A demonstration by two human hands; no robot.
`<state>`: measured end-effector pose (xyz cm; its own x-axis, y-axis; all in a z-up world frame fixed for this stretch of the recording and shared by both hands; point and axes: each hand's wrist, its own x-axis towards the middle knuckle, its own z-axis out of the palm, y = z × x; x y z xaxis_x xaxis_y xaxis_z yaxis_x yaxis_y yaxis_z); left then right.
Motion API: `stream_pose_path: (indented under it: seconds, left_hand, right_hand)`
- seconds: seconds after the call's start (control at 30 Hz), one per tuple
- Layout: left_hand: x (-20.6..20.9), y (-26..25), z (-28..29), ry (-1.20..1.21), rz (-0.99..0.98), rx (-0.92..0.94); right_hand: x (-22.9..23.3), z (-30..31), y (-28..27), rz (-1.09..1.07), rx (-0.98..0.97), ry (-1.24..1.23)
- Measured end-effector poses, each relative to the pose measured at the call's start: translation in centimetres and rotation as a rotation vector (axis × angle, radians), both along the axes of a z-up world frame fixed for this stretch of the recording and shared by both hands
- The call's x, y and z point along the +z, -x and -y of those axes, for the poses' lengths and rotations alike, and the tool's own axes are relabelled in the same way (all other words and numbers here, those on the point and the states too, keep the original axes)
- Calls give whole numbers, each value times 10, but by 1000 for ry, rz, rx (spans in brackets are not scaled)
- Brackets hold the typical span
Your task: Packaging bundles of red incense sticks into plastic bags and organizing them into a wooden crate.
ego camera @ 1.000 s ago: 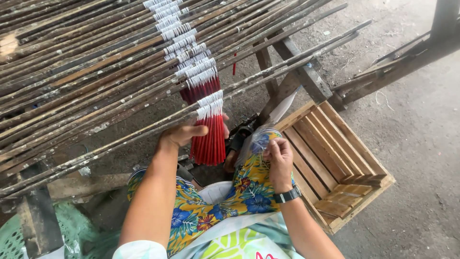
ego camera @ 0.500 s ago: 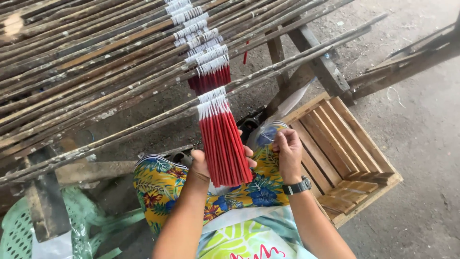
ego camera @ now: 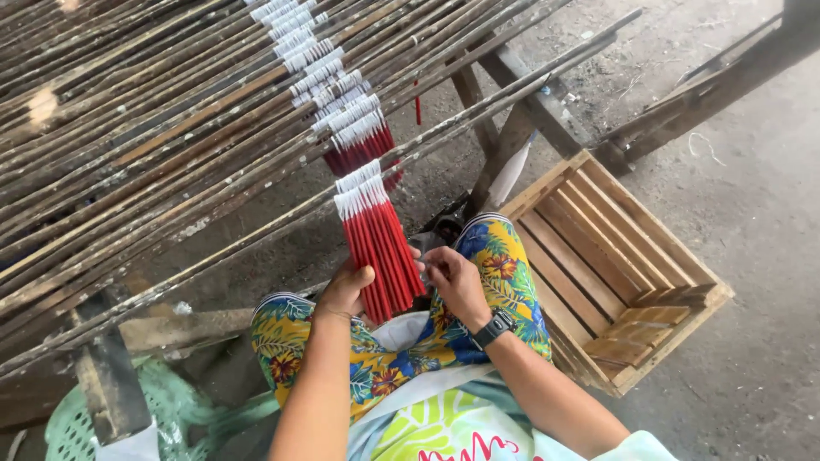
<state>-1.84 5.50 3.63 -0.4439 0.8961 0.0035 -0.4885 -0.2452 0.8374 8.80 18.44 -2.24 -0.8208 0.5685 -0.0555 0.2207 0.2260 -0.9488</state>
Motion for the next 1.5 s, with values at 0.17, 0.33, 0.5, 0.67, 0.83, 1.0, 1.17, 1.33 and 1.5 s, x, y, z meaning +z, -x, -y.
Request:
stream_pose_path:
  seconds: [0.17,0.33,0.5,0.67,0.83,1.0,1.17,1.33,1.5]
  left_hand:
    - [-56,20,11,107,13,128]
    - [-80,27,10,88,81,152]
    - [-68,34,3,259,-258,200]
    - [-48,43,-7,335,-550,295]
    - [-21,22,-4,429,-1056,985]
    - [11,11,-19,346,-1047,1217]
    - [11,18,-30,435,-1000,1258]
    - [13,22,-31,485,-1057,1219]
    - [20,23,-30,350,-1085,1126]
  right_hand:
    - [-31,16,-8,-72,-37,430]
    - [-20,18,-11,-159,-211,762]
    - [-1,7,-4,-167,-229,586]
    - [-15,-8,10,-189,-244,352]
    - [19,-21,8,-110,-179,-92]
    - [66,-21,19,-153,40,-184]
    - [97,-28,52,-225,263,-293]
    - [98,-34,65,-295,392,-326]
    - [89,-21,57,-274,386,-162]
